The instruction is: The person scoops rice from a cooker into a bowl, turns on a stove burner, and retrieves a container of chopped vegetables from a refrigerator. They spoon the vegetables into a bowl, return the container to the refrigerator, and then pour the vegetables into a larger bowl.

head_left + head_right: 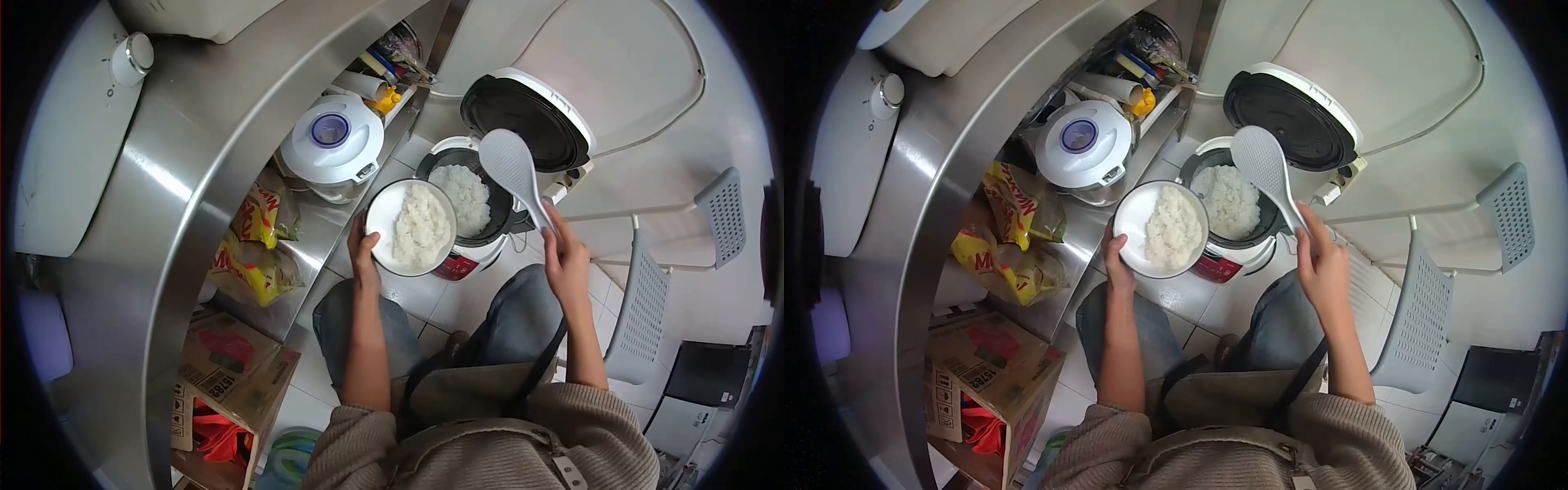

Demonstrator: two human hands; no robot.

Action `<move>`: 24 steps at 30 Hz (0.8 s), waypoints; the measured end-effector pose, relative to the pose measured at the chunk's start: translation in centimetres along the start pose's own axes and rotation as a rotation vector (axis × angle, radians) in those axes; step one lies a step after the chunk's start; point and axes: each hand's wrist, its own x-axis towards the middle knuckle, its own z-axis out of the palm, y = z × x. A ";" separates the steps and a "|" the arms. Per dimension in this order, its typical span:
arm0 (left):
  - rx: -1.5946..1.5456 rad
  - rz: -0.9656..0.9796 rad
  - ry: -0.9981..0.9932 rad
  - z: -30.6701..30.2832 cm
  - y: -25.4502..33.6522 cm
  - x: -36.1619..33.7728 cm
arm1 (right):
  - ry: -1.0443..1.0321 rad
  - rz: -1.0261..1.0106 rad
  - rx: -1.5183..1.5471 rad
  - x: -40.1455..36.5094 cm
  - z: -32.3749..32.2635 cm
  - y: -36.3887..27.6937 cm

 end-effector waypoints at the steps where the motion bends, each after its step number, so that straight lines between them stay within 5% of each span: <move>1: 0.005 -0.010 -0.008 -0.8 -0.1 0.2 | -0.057 0.018 -0.079 0.7 0.7 1.4; 5: 0.048 -0.020 0.032 -2.1 1.6 -0.3 | -0.171 -0.039 -0.132 2.0 6.5 9.2; 13: 0.074 -0.012 0.310 -3.3 3.6 -1.9 | -0.383 -0.140 -0.387 3.1 12.2 9.3; 24: -0.002 -0.050 0.297 -4.4 2.3 -1.7 | -0.523 -0.097 -0.279 4.5 13.8 10.9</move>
